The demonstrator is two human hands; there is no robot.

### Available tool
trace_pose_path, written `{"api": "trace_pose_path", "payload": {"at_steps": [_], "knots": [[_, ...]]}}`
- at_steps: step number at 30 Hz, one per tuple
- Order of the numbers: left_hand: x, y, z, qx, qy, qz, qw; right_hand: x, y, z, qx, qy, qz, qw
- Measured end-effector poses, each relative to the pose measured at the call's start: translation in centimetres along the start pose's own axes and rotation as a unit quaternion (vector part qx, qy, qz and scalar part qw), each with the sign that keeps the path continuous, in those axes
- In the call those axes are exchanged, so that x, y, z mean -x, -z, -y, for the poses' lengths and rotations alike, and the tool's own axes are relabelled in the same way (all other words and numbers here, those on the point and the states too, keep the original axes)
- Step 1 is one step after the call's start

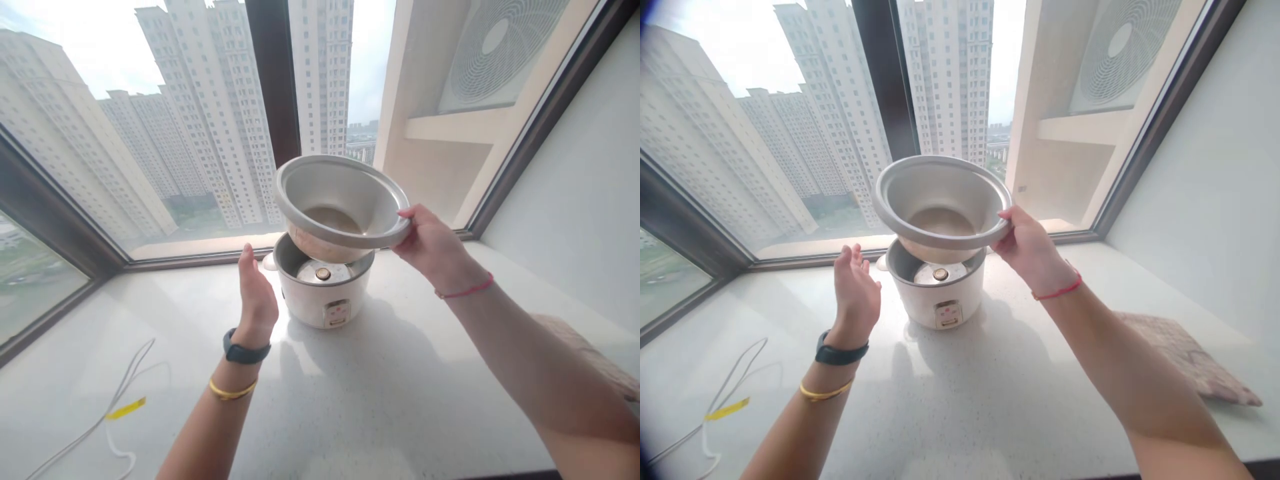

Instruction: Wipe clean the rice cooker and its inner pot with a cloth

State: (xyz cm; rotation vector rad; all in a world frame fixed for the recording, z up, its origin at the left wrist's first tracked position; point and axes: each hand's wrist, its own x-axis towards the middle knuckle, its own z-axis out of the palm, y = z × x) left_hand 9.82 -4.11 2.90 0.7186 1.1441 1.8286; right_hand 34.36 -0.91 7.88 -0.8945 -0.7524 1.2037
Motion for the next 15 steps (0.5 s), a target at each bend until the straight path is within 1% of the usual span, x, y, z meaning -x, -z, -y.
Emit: {"api": "trace_pose_path", "payload": {"at_steps": [2, 4, 7, 10, 12, 15], "knots": [[-0.7, -0.5, -0.1, 0.017, 0.009, -0.007, 1.000, -0.4, -0.4, -2.0, -0.001, -0.041, 0.008, 0.999], [-1.2, -0.5, 0.3, 0.025, 0.033, -0.003, 0.999, -0.7, -0.3, -3.6, -0.010, -0.076, 0.013, 0.997], [-1.5, -0.1, 1.2, 0.039, 0.043, 0.002, 0.998, -0.5, 0.1, -5.1, -0.020, -0.116, 0.004, 0.993], [-1.4, 0.2, 2.1, 0.058, 0.024, 0.024, 0.998, -0.1, 0.2, -5.3, -0.013, -0.150, 0.003, 0.989], [-1.4, 0.3, 2.6, 0.061, 0.026, 0.036, 0.997, -0.1, 0.3, -5.1, 0.015, -0.161, 0.015, 0.987], [-1.5, 0.6, 3.3, 0.056, 0.041, 0.017, 0.997, -0.6, 1.0, -4.8, 0.084, -0.175, 0.048, 0.980]]}}
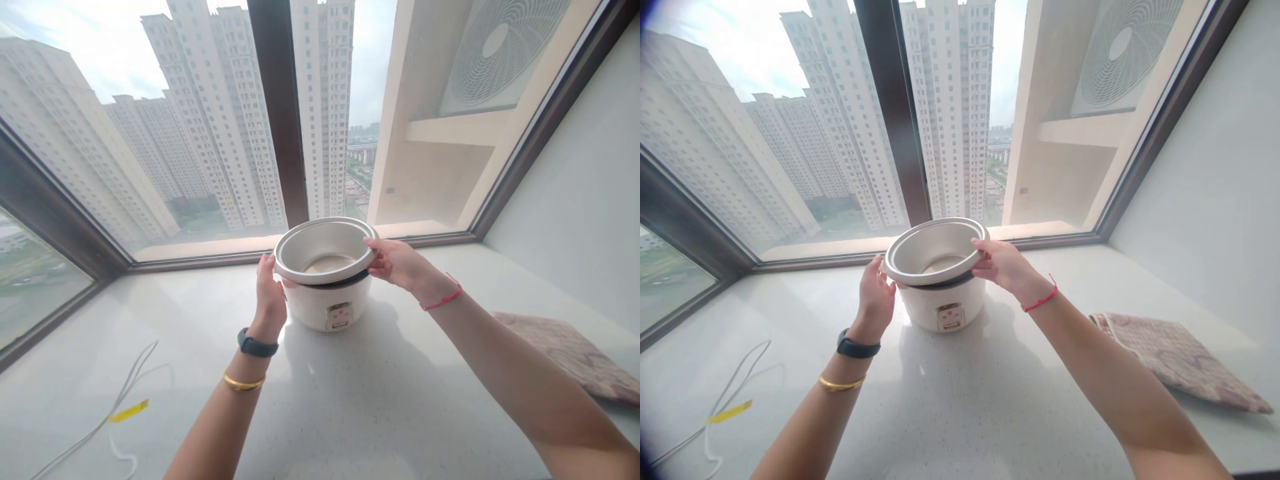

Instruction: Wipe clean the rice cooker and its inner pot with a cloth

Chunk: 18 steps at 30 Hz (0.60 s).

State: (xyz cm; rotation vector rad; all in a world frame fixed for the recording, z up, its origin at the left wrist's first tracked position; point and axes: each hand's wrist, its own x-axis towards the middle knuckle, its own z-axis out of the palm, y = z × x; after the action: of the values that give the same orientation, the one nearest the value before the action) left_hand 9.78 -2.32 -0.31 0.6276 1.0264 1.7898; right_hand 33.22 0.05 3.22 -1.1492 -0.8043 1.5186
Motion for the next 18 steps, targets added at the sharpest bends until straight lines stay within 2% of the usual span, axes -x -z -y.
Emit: {"api": "trace_pose_path", "payload": {"at_steps": [5, 10, 13, 15, 16, 18], "knots": [[-0.2, 0.5, 1.2, 0.009, 0.023, 0.016, 1.000, -1.3, 2.4, -0.1, 0.165, 0.036, 0.033, 0.985], [-0.3, 0.5, 1.8, -0.026, -0.008, 0.025, 0.999, -1.9, 3.9, -0.6, 0.278, 0.070, 0.013, 0.958], [-0.1, 0.5, 1.6, -0.026, -0.017, 0.033, 0.999, -2.1, 4.2, -1.0, 0.356, 0.084, -0.025, 0.930], [0.0, 0.7, 1.3, -0.006, -0.018, 0.051, 0.999, -2.5, 4.4, -1.5, 0.368, 0.107, -0.073, 0.921], [0.0, 0.8, 1.2, 0.005, -0.011, 0.063, 0.998, -2.7, 4.4, -1.8, 0.348, 0.114, -0.094, 0.926], [-0.1, 1.1, 0.9, 0.017, 0.016, 0.084, 0.996, -3.1, 4.4, -2.7, 0.254, 0.106, -0.106, 0.956]]}}
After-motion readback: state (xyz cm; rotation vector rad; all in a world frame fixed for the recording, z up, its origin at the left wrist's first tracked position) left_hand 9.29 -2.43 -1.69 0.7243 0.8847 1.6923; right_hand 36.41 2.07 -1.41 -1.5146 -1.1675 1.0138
